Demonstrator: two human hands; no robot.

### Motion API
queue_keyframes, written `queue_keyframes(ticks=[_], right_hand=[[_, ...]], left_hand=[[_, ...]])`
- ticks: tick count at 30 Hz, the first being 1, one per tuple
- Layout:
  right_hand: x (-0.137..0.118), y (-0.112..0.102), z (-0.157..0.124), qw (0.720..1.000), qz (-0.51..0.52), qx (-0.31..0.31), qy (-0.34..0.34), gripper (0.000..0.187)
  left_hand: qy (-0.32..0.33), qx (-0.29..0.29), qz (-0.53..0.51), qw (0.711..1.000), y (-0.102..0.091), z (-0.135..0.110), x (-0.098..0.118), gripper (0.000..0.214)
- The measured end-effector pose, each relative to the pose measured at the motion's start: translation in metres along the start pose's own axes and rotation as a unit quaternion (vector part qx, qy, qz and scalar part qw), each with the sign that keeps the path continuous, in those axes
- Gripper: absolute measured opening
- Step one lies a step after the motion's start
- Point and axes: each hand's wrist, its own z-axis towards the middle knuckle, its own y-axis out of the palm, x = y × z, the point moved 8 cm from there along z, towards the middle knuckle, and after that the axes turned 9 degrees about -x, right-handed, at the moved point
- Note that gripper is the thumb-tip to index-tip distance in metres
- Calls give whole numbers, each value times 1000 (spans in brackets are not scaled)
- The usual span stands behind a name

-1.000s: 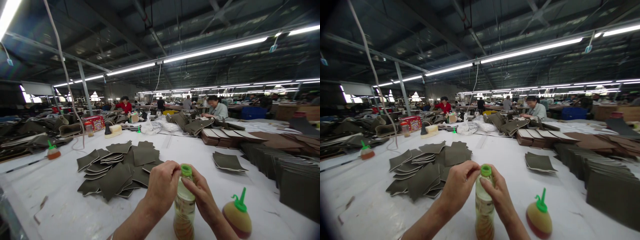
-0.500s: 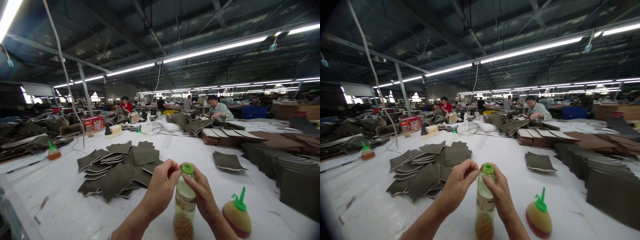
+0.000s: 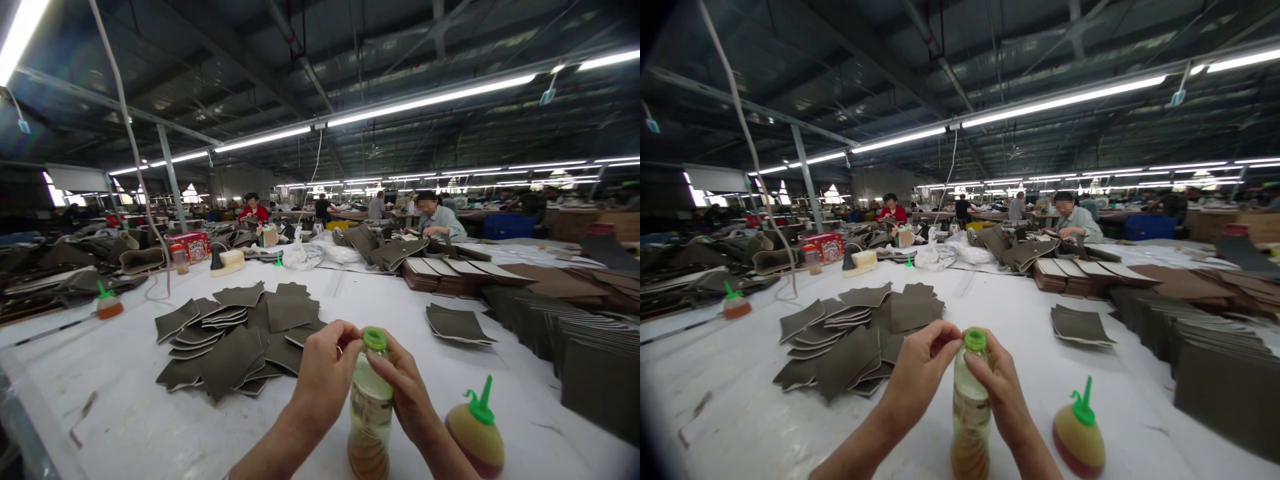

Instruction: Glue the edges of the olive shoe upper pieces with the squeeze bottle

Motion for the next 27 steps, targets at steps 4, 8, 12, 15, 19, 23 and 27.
queue_keyframes(ticks=[4, 8, 12, 15, 19, 23, 27], right_hand=[[-3, 1, 0, 1000, -20, -7, -9, 20], [-7, 4, 2, 998, -61, -14, -17, 22], [-12, 8, 3, 995, -98, -14, -19, 23], [-16, 11, 3, 993, -117, -11, -23, 22], [-19, 12, 2, 990, -141, 2, -30, 19], [-19, 10, 1, 988, -150, 14, -31, 20], [-18, 10, 2, 988, -150, 15, -26, 20]], left_hand=[[19, 13, 84, 996, 1, 0, 6, 10], [54, 20, 165, 985, -1, -2, 14, 14], [54, 16, 233, 971, -2, -3, 20, 17], [62, 14, 286, 956, 0, -4, 24, 19], [92, 10, 315, 945, 6, -5, 26, 19], [82, 6, 215, 973, 4, -3, 19, 16], [51, -14, 83, 995, 1, -1, 10, 13]])
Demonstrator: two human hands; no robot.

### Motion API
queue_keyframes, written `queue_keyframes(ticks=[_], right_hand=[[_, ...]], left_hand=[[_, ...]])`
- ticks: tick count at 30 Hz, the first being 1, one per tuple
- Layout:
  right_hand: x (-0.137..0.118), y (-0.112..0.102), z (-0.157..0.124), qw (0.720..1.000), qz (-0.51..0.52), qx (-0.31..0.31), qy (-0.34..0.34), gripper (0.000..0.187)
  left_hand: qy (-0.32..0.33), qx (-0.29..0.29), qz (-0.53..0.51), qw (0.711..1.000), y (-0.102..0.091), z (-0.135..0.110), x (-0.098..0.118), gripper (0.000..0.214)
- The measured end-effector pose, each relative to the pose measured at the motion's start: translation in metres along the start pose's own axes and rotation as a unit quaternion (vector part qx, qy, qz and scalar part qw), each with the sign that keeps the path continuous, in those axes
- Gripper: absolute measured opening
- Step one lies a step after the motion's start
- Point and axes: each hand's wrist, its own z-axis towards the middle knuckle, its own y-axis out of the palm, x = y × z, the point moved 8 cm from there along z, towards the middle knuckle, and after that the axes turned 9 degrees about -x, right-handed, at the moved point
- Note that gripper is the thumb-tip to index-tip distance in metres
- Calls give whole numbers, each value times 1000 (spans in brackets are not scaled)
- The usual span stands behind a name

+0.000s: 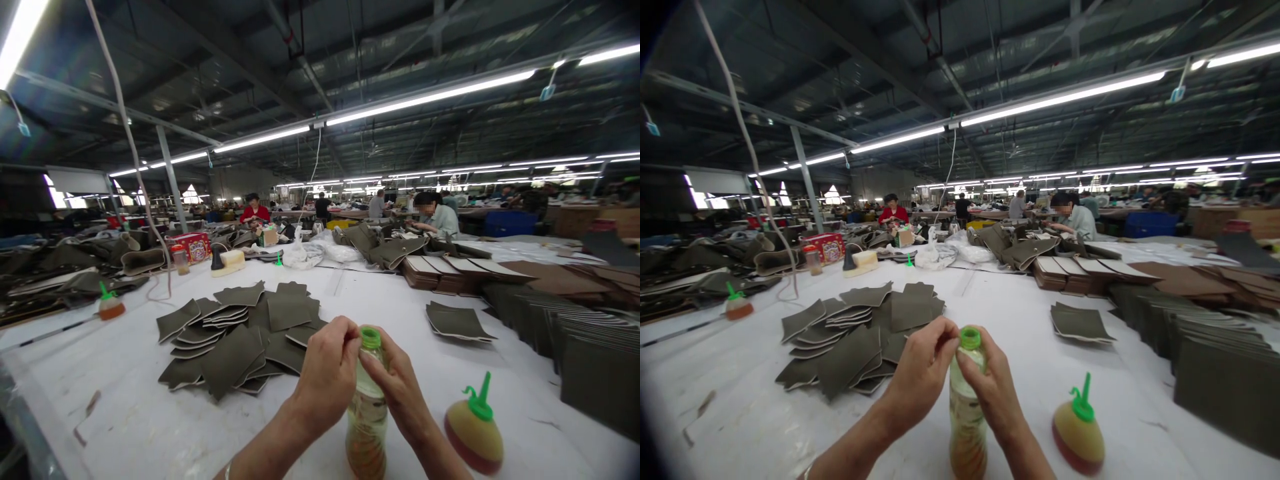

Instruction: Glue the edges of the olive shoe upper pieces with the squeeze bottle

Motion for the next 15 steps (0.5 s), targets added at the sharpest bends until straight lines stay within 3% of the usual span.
queue_keyframes(ticks=[2, 6, 11, 15], right_hand=[[1, 0, 0, 1000, 4, 0, 6, 20], [1, 3, -1, 1000, 9, -9, 7, 18], [0, 2, -1, 1000, -4, -4, 7, 19], [2, 2, 0, 1000, 1, 2, 13, 22]], left_hand=[[-17, -27, -111, 993, 2, 1, -5, 12], [-42, -75, -290, 953, 8, 1, -12, 14], [-38, -61, -305, 950, 2, -1, -15, 16], [14, -21, -288, 957, -1, -2, -14, 12]])
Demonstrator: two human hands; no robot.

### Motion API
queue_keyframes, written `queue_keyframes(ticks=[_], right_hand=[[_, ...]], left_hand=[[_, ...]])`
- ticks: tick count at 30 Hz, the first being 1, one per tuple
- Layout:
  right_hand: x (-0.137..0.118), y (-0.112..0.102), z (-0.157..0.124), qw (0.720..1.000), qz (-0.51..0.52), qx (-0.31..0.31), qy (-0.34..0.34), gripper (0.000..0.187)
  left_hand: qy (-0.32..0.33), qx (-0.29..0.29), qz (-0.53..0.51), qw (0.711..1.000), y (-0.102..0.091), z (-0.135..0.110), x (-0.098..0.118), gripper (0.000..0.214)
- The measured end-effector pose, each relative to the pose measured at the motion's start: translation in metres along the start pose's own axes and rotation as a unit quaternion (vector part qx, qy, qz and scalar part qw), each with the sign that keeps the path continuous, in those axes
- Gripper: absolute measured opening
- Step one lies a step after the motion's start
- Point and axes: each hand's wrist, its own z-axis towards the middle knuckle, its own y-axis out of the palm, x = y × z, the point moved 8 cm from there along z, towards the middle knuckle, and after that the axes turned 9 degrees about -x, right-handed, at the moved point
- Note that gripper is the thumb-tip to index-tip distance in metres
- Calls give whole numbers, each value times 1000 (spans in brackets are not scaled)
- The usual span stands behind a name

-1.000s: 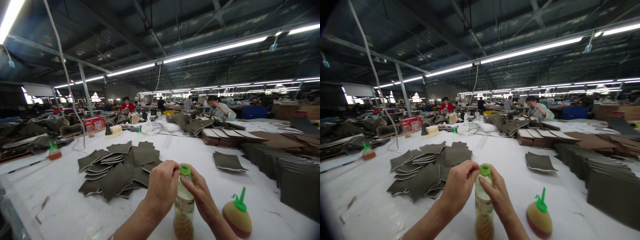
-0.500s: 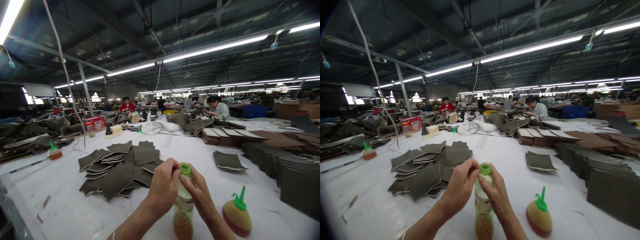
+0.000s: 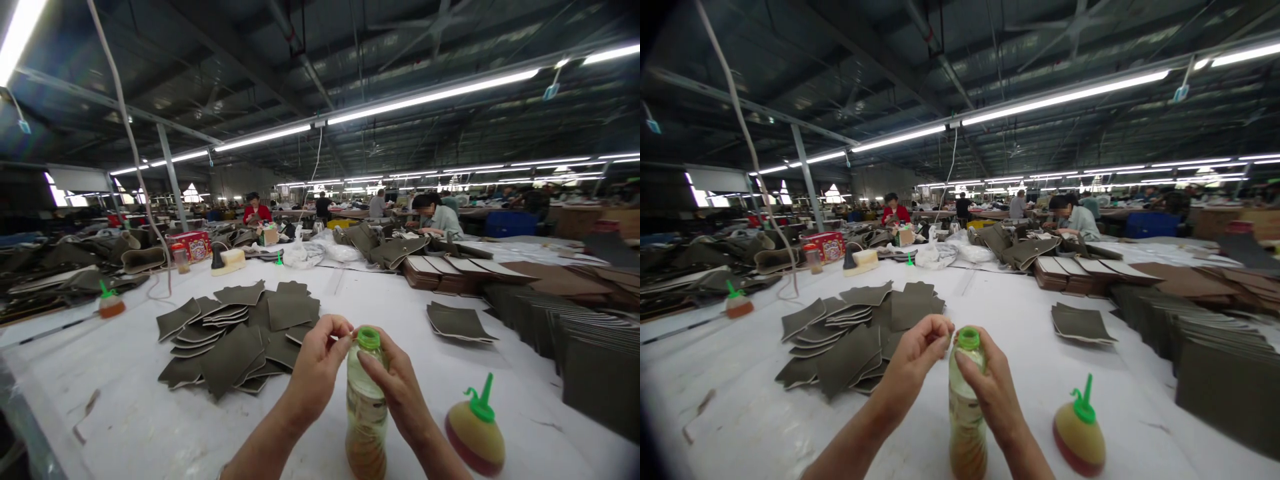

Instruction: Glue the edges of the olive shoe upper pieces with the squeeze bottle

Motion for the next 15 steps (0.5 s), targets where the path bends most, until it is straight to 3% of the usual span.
queue_keyframes(ticks=[7, 15], right_hand=[[-3, -1, 1, 1000, 9, 0, -6, 22], [-7, 2, 0, 1000, 0, -7, -10, 21]], left_hand=[[15, 27, 0, 1000, 6, 1, -5, 9], [17, -17, 123, 992, 5, 3, 4, 11]])
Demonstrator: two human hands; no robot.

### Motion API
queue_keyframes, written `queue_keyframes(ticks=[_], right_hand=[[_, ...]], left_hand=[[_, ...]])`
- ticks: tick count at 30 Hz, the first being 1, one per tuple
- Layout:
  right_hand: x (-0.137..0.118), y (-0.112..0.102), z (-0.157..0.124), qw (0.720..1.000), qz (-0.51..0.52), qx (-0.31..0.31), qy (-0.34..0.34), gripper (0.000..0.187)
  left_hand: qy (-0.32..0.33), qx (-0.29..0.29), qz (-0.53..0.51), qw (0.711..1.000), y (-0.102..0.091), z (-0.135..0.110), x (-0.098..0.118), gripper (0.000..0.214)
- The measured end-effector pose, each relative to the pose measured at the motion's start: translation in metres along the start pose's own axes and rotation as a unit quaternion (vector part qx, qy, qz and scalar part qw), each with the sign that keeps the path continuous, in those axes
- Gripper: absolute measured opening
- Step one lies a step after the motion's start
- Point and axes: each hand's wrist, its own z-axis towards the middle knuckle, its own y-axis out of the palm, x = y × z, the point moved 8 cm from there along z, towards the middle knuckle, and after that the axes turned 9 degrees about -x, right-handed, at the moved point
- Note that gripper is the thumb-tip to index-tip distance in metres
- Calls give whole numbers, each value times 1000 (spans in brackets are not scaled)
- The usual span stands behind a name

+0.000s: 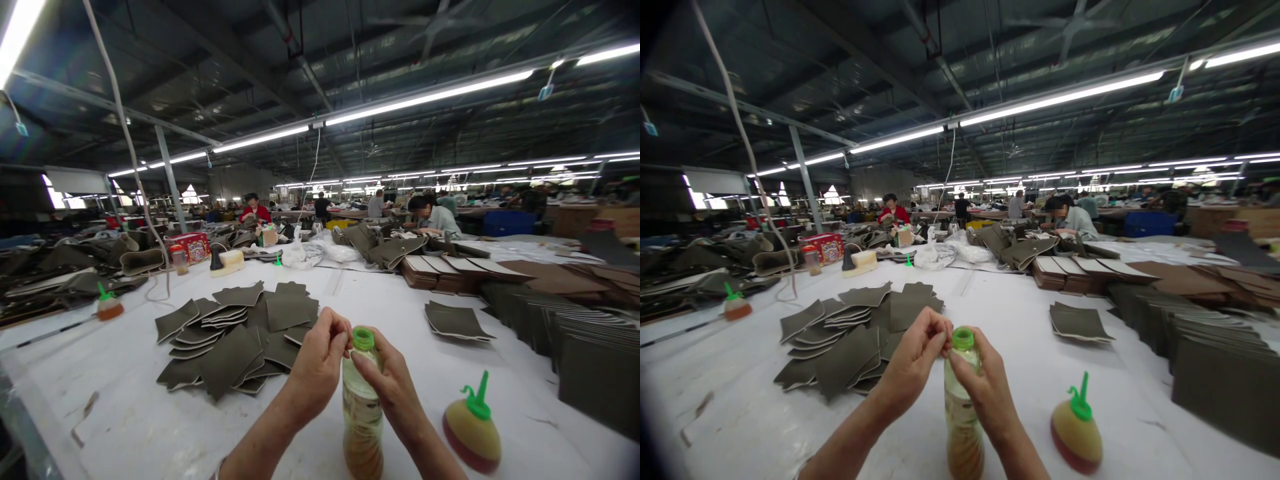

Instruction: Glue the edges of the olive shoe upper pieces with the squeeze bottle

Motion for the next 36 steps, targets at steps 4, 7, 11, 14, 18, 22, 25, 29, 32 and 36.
queue_keyframes(ticks=[4, 7, 11, 14, 18, 22, 25, 29, 32, 36], right_hand=[[4, -2, -1, 1000, -1, 11, 9, 22], [7, -4, -1, 1000, 3, 15, 8, 21], [7, -4, 0, 1000, 3, 10, 0, 22], [7, -4, 1, 1000, 1, 11, 1, 23], [7, -4, 2, 1000, -9, 11, -2, 23], [6, -4, 1, 1000, -17, 11, -9, 22], [4, -3, 0, 999, -26, 11, -15, 19], [1, -1, 1, 999, -40, 9, -25, 16], [1, -1, 2, 998, -53, 12, -25, 15], [1, -1, 1, 997, -71, 17, -25, 16]], left_hand=[[7, 15, 55, 998, -5, 0, 1, 7], [26, 19, 91, 995, -6, 0, 5, 25], [56, 34, 215, 974, -6, 0, 14, 10], [68, 46, 269, 960, -5, -2, 17, 13], [102, 63, 329, 937, 0, -5, 21, 16], [136, 58, 418, 896, 7, -7, 28, 18], [144, 45, 452, 879, 11, -8, 32, 16], [138, 37, 472, 870, 13, -9, 35, 15], [135, 44, 485, 863, 14, -7, 36, 16], [125, 39, 486, 864, 15, -3, 35, 16]])
